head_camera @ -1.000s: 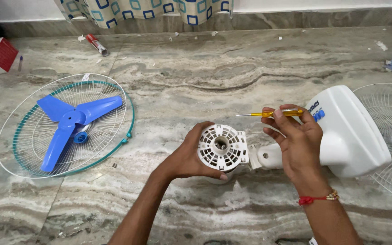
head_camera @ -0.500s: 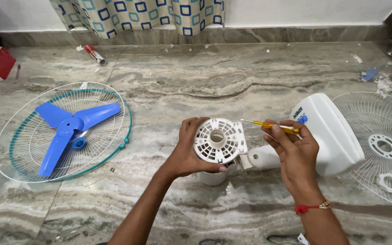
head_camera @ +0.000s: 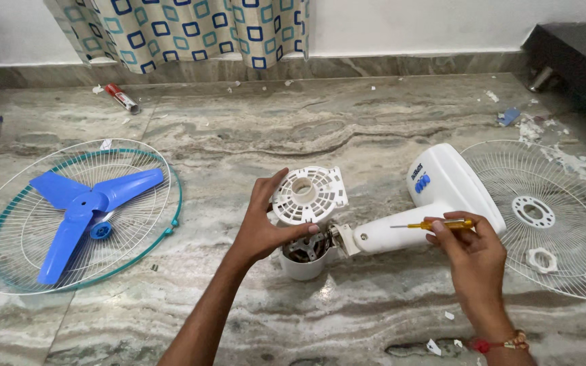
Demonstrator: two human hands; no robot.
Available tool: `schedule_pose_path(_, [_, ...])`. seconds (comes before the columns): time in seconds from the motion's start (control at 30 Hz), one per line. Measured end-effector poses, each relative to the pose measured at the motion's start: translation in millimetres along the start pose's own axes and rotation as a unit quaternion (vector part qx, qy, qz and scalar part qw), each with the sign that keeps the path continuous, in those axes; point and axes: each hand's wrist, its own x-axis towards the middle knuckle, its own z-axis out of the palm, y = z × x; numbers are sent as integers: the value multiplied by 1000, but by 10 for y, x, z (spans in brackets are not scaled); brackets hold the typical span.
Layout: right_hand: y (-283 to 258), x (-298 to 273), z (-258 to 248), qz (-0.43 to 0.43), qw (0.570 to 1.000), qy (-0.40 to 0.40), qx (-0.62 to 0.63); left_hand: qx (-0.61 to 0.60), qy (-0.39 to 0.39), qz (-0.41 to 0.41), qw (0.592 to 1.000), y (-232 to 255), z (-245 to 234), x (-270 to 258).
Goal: The person uses a screwdriver to remove screws from the front housing of a white fan motor assembly. They then detach the plastic cover to expose the internal motor components.
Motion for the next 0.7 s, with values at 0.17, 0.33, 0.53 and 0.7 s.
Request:
schedule_pose_path(0.17, [225,78,-245,48,978,-6,-204,5,3,-43,999,14,6,-31])
schedule_pose_path(0.33, [831,236,-379,246,944,-60,-209,-28,15,-37,999,22,-23,-99])
schedule_pose_path(0.53, [1667,360,-496,326,911,-134,-215,1,15,-22,1000,8,-31,-129])
schedule_pose_path(0.7, [1847,342,-439,301,879,-158,-335,17,4,-47,999,10,-19,-111])
